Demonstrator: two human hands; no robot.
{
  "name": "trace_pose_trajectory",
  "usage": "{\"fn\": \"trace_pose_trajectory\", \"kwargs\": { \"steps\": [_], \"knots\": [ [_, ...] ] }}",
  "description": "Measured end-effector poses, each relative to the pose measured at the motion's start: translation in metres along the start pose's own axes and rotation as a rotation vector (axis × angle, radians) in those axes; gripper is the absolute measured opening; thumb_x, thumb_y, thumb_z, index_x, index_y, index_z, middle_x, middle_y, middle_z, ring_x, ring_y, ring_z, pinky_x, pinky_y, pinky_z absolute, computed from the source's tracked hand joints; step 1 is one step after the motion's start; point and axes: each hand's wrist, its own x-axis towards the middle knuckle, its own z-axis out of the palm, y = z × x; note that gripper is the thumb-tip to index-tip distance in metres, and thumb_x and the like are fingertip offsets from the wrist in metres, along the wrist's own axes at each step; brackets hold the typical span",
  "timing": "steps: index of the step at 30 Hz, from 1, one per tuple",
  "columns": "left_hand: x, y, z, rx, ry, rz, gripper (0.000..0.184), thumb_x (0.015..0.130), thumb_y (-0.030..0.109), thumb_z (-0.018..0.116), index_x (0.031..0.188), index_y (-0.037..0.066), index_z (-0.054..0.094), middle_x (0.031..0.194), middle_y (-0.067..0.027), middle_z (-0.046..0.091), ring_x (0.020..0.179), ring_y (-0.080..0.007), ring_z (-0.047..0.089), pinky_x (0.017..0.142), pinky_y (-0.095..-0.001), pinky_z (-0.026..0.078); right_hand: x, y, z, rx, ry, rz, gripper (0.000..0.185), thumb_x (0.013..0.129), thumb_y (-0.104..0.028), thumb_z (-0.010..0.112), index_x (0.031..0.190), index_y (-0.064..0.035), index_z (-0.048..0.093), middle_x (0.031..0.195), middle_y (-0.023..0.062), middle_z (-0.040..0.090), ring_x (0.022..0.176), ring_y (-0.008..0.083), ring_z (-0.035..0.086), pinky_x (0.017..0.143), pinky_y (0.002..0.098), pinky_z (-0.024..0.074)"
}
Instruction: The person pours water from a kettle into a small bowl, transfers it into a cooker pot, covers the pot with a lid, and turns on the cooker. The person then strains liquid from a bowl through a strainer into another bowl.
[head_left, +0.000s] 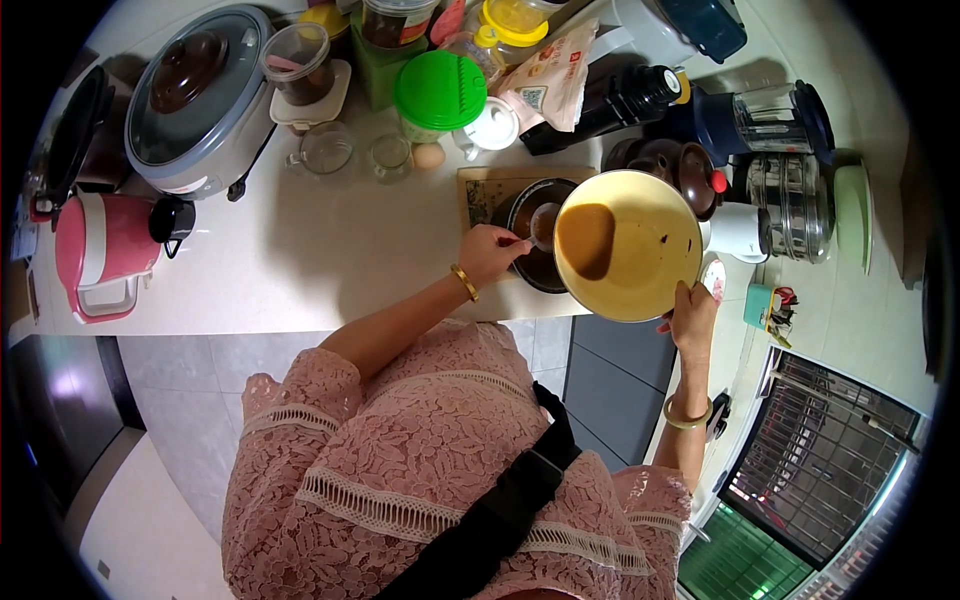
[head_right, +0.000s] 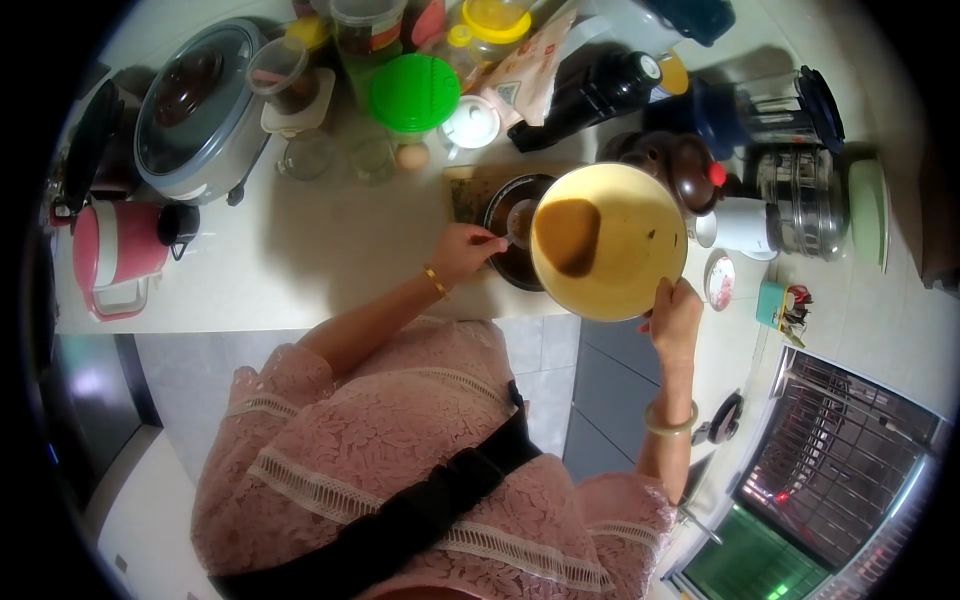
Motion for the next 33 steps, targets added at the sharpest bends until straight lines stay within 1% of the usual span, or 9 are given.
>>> {"fn": "trace_pose_trajectory", "kwargs": {
  "steps": [9, 14, 17, 20, 26, 33],
  "knots": [
    [0.002, -0.005, 0.002, 0.012, -0.001, 0.009, 0.026, 0.069, 0.025, 0.066, 0.077, 0.000, 0.064, 0.066, -0.0119, 0.061, 0.055, -0.0165, 0.054, 0.055, -0.0263, 0.043, 0.000, -0.004, 0.002, -0.055, 0.023, -0.027, 0.030, 0.085, -0.014, 0.037, 0.065, 0.0074, 0.045, 0.048, 0.0106, 0.049, 0.033, 0.0146, 0.046, 0.031, 0.0247, 0.0382],
    [0.004, -0.010, 0.003, -0.011, -0.007, 0.020, 0.025, 0.069, 0.023, 0.066, 0.076, 0.000, 0.064, 0.066, -0.0119, 0.061, 0.055, -0.0156, 0.053, 0.055, -0.0259, 0.043, 0.002, -0.002, 0.002, -0.076, 0.032, -0.087, 0.031, 0.085, -0.013, 0.036, 0.065, 0.0071, 0.047, 0.048, 0.0105, 0.049, 0.033, 0.0145, 0.046, 0.031, 0.0250, 0.0379],
    [0.002, -0.006, 0.002, 0.001, -0.013, 0.007, 0.024, 0.070, 0.023, 0.066, 0.076, 0.000, 0.064, 0.066, -0.0114, 0.061, 0.055, -0.0152, 0.053, 0.055, -0.0259, 0.043, 0.001, -0.006, 0.003, -0.064, 0.037, -0.061, 0.031, 0.085, -0.013, 0.036, 0.064, 0.0069, 0.047, 0.047, 0.0096, 0.048, 0.034, 0.0141, 0.046, 0.032, 0.0252, 0.0376],
    [0.002, -0.004, 0.001, -0.008, -0.017, -0.011, 0.023, 0.070, 0.023, 0.066, 0.076, 0.000, 0.064, 0.065, -0.0108, 0.061, 0.054, -0.0150, 0.052, 0.055, -0.0259, 0.043, 0.000, -0.008, 0.002, -0.067, 0.029, -0.085, 0.031, 0.085, -0.013, 0.036, 0.064, 0.0069, 0.047, 0.047, 0.0088, 0.047, 0.035, 0.0138, 0.046, 0.032, 0.0253, 0.0376],
    [0.004, -0.010, 0.004, -0.020, -0.005, 0.016, 0.023, 0.069, 0.023, 0.066, 0.075, 0.001, 0.065, 0.064, -0.0104, 0.061, 0.054, -0.0147, 0.053, 0.054, -0.0259, 0.043, 0.001, -0.008, 0.003, -0.088, 0.059, -0.061, 0.031, 0.085, -0.013, 0.036, 0.063, 0.0068, 0.047, 0.046, 0.0091, 0.047, 0.034, 0.0144, 0.045, 0.032, 0.0257, 0.0375],
    [0.004, -0.009, 0.003, -0.027, -0.009, 0.002, 0.023, 0.069, 0.023, 0.065, 0.075, 0.001, 0.064, 0.063, -0.0103, 0.061, 0.053, -0.0143, 0.053, 0.054, -0.0257, 0.043, 0.001, -0.009, 0.003, -0.119, 0.057, -0.088, 0.030, 0.085, -0.014, 0.037, 0.064, 0.0066, 0.047, 0.045, 0.0092, 0.047, 0.033, 0.0145, 0.045, 0.032, 0.0259, 0.0373]
  ]
}}
